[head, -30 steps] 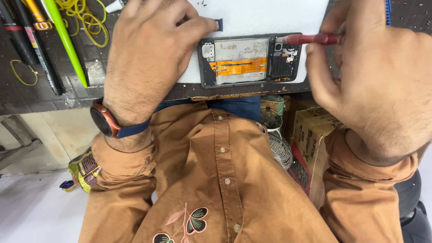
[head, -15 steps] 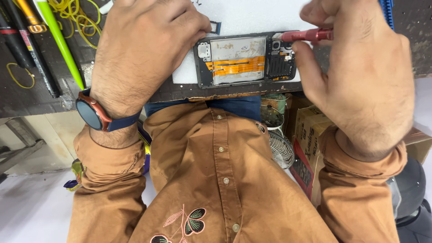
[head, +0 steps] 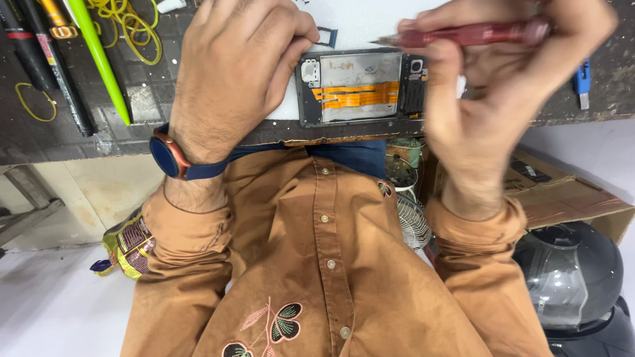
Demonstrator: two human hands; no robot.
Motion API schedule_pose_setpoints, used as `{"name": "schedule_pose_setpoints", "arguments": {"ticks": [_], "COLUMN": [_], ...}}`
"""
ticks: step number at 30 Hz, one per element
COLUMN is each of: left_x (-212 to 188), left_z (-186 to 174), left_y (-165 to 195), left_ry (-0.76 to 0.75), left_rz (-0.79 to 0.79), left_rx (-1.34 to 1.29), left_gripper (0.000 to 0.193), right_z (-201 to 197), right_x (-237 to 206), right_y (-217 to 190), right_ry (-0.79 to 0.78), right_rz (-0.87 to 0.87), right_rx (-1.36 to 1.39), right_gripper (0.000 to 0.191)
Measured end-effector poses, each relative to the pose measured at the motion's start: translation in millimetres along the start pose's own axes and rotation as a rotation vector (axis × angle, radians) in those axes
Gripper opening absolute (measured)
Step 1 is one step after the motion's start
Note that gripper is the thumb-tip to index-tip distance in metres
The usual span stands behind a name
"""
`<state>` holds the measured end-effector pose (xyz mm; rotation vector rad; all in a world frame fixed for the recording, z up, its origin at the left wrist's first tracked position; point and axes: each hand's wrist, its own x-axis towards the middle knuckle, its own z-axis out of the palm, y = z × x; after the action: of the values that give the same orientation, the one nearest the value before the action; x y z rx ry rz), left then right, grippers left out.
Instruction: The person uses a red screwdriver to remove multiple screws from the internal frame of a disassembled smartphone. The screws are placed on a white foam pad next to the device. The person continues to unscrew and remove components from the phone's chassis.
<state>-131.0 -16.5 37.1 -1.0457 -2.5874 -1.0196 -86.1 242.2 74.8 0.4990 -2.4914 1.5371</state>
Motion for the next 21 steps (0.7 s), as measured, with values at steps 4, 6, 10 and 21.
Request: {"name": "schedule_pose_setpoints", "arguments": {"ticks": [4, 6, 10, 21], "left_x": [-0.8, -1.1, 0.0, -1.8], "left_z": [5.8, 4.5, 4.0, -1.3], "left_y": [-0.5, -1.2, -0.1, 3.4], "left_ry": [0.025, 0.023, 0.028, 0.014], "left_rz": [-0.027, -0.034, -0.041, -0.043], "left_rx": [-0.018, -0.020, -0.018, -0.063], "left_gripper": [0.011, 0.011, 0.009, 0.014], "right_z": [30.6, 36.8, 40.1, 43.8], "right_x": [-4.8, -7.8, -7.2, -13.3], "right_y": [16.4, 20.1, 19.4, 24.0], "right_ry": [0.022, -0.008, -0.035, 0.092], "right_rz": [-0.010, 0.026, 0.023, 0.060], "right_rx": [0.135, 0.138, 0.151, 0.230], "right_gripper": [0.044, 0.042, 0.041, 0.048]}}
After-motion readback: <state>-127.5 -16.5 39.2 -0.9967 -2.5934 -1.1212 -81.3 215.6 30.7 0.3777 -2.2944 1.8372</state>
